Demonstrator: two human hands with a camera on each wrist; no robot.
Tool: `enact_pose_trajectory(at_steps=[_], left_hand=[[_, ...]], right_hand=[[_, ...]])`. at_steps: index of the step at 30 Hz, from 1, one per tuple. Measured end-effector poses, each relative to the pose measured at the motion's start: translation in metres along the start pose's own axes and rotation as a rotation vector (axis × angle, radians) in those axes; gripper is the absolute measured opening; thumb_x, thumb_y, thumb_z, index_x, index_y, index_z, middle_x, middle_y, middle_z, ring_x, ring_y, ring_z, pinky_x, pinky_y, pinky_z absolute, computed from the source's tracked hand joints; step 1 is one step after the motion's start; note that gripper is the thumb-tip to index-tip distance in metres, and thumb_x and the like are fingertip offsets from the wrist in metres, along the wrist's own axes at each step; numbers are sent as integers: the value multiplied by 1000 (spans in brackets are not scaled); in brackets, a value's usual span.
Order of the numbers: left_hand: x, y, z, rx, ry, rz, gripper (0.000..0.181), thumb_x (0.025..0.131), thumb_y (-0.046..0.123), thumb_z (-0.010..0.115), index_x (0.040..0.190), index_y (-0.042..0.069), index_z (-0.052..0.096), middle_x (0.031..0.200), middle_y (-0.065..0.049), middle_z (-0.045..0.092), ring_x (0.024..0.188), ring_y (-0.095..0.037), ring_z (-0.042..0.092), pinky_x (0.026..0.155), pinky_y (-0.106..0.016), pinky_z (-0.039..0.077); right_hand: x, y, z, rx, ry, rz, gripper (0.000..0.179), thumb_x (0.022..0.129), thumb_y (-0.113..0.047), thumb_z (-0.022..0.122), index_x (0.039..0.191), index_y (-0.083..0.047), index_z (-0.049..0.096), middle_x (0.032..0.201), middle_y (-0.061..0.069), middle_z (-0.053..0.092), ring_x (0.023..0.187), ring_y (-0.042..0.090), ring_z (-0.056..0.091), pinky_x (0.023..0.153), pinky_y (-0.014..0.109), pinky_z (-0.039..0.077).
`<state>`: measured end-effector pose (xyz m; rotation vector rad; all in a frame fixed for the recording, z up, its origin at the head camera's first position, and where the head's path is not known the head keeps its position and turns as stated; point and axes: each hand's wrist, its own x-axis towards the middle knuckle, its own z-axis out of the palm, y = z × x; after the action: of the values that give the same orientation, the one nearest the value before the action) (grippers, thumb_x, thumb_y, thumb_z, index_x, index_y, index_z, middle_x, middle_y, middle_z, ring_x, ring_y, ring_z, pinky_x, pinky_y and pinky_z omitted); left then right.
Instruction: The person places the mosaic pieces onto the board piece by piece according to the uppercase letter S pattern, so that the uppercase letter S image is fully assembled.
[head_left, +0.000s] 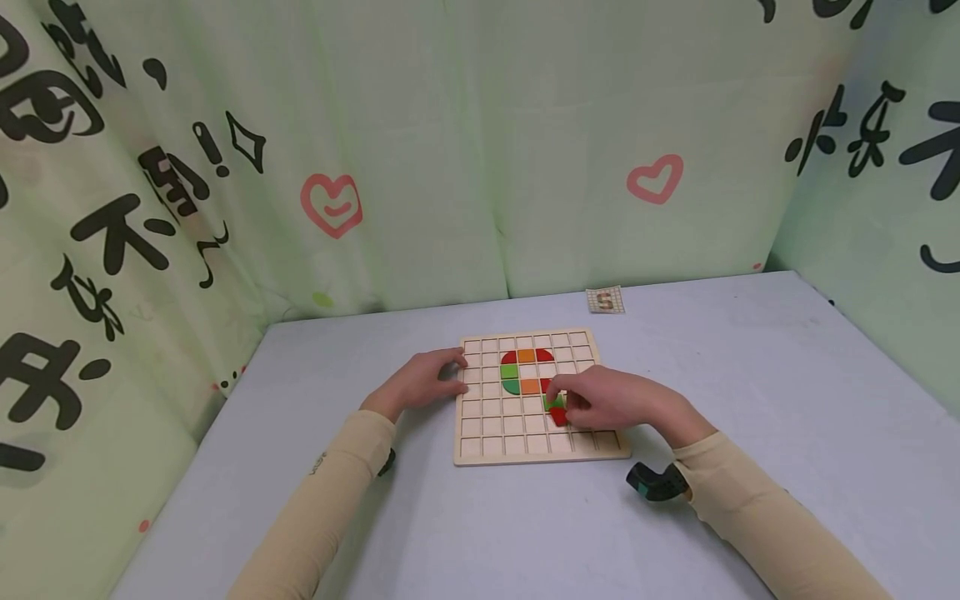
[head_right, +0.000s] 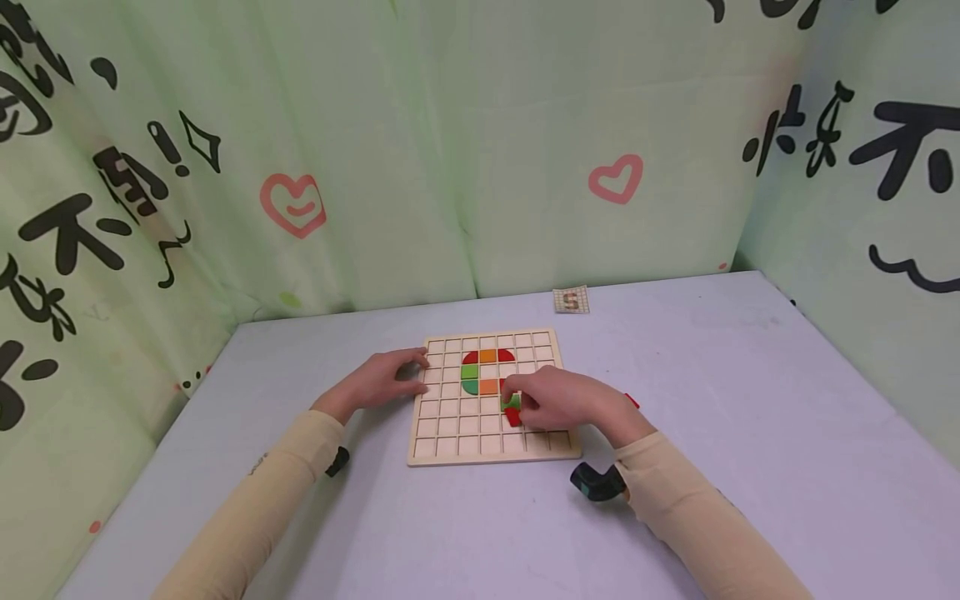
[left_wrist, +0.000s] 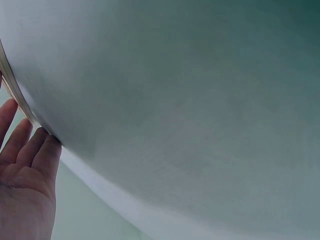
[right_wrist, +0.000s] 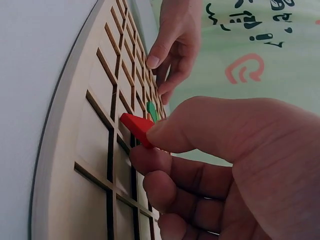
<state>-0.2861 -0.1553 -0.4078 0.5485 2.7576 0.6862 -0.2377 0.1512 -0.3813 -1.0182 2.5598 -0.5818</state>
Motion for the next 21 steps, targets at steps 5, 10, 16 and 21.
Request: enact_pose_trajectory(at_steps=[5,10,16,21], left_hand=[[0,-1,0,5,-4,1,37,90,28,72,122,14,59,150,-5,45,140,-23,37,116,-37,31],[1,-1,0,1,-3,4,37,90,27,72,122,13,59,150,-5,45,141,-24,37,116,-37,30],[1,-2,1,2,-4,1,37,90,27,72,122,13,59,150,-5,44,141,-23,36,116,-37,30],[1,-2,0,3,-4,-5,37,90,28,72,122,13,59,150,-4,44,141,-23,36,116,-37,30]], right_hand=[[0,2,0,-15,-19,-12,25,90,-10,57,112,-18,66,74,-9,55,68,8,51,62,25,45],[2,4,1,-38,-14,-38,26,89,-11,58,112,-17,69,76,-10,54,71,8,49,64,25,43],[3,2,4,-46,1,-71,22,90,-14,64,111,-13,71,76,-11,54,72,6,49,65,23,43],[5,1,5,-27,25,-77,12,88,-17,71,100,-14,69,74,-12,54,69,5,49,64,23,45]])
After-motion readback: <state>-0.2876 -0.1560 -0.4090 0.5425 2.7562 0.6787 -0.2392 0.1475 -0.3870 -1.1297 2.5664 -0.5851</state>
